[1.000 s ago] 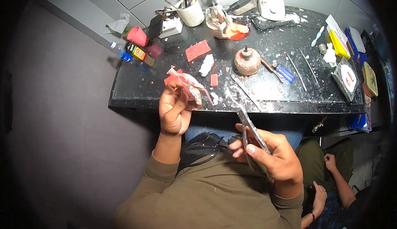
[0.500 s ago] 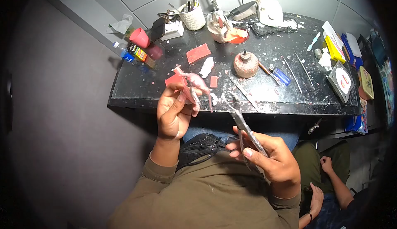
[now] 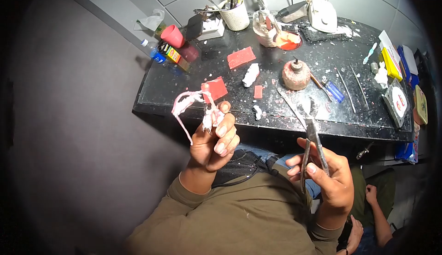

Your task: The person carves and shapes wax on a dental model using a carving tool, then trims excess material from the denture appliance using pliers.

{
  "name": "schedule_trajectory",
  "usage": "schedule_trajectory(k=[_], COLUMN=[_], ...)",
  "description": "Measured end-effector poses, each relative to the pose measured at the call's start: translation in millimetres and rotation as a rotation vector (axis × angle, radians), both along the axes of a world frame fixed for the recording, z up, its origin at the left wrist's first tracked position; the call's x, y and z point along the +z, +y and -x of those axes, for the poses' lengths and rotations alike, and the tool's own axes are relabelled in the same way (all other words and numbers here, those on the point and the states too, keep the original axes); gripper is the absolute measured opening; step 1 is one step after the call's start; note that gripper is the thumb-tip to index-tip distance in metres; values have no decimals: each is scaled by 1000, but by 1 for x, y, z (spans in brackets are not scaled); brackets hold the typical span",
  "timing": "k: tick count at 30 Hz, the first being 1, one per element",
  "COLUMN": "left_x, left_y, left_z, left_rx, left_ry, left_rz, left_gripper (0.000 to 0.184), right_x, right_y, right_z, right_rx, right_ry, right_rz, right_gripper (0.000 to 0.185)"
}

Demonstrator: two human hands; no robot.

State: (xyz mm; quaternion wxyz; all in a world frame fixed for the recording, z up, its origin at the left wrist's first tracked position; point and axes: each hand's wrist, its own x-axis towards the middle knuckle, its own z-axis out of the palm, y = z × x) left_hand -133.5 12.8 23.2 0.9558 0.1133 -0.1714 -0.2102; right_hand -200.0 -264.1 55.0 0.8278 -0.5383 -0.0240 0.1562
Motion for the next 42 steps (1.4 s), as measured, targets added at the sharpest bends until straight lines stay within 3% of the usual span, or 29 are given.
schedule_trajectory(k=[19, 21, 34, 36, 42], left_x=[18, 25, 24, 21, 23], left_y=[-6, -7, -10, -8, -10], left_z=[11, 13, 15, 14, 16], left_rx=[-42, 2, -60, -115, -115], left_ry=[-88, -42, -82, -93, -78], left_rz=[-49, -115, -67, -18, -15], left_gripper=[44, 34, 32, 49, 48], right_x=[-3, -3, -2, -2, -2], right_y=[-10, -9, -11, -10, -12], right_z=[-3, -3, -1, 0, -1], right_rx=[-45, -47, -28, -29, -17], right_ry=[-31, -28, -56, -57, -57], right_rz=[51, 47, 34, 26, 21], right_gripper=[56, 56, 55, 55, 54])
